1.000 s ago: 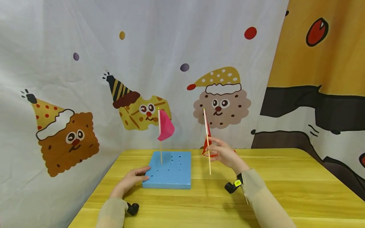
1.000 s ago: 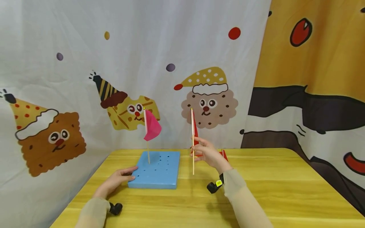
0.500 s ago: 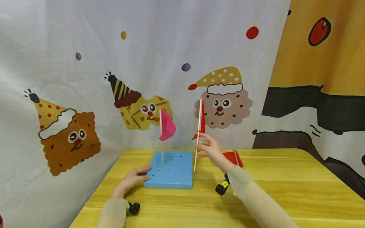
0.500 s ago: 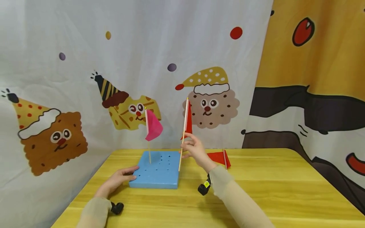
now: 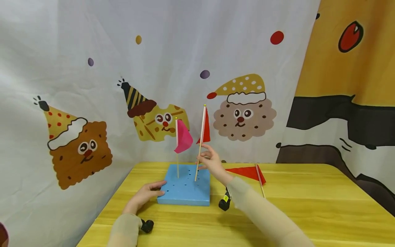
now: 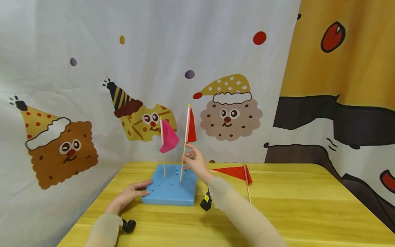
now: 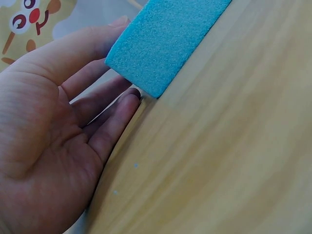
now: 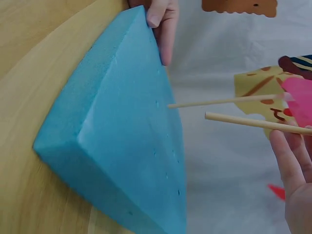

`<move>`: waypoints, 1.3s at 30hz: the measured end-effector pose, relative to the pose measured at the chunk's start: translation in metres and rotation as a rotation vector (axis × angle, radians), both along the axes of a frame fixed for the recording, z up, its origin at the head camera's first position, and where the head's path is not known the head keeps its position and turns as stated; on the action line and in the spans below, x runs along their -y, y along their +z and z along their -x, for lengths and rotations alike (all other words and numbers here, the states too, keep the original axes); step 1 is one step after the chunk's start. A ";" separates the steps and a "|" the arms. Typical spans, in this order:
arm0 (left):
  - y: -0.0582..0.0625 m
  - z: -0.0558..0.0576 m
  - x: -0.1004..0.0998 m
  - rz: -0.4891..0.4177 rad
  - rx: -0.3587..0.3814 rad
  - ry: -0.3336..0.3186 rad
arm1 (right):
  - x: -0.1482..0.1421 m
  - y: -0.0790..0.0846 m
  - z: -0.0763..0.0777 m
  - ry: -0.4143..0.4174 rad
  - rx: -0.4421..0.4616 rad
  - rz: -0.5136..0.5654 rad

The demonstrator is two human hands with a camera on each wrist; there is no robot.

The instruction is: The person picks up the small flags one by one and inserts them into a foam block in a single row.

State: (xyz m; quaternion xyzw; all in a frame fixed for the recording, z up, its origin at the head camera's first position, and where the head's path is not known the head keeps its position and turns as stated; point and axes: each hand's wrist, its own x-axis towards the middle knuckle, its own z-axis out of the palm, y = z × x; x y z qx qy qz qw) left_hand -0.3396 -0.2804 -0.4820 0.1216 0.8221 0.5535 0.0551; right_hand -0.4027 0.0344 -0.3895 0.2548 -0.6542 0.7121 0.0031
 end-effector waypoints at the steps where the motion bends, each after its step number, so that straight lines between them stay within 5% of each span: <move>1: -0.001 0.000 0.000 0.002 0.001 0.002 | 0.003 0.000 0.001 -0.006 -0.006 -0.007; 19: -0.001 0.001 0.003 -0.004 -0.004 0.002 | 0.044 -0.007 0.017 -0.086 -0.080 -0.114; 27: -0.002 -0.001 0.001 -0.002 -0.006 -0.017 | 0.045 -0.002 0.003 -0.058 -0.125 -0.100; 33: -0.003 0.000 -0.001 -0.005 0.005 -0.011 | 0.049 -0.024 0.025 -0.122 -0.102 -0.146; 39: -0.001 0.000 0.000 -0.015 0.013 0.002 | 0.054 -0.027 0.033 -0.136 -0.106 -0.169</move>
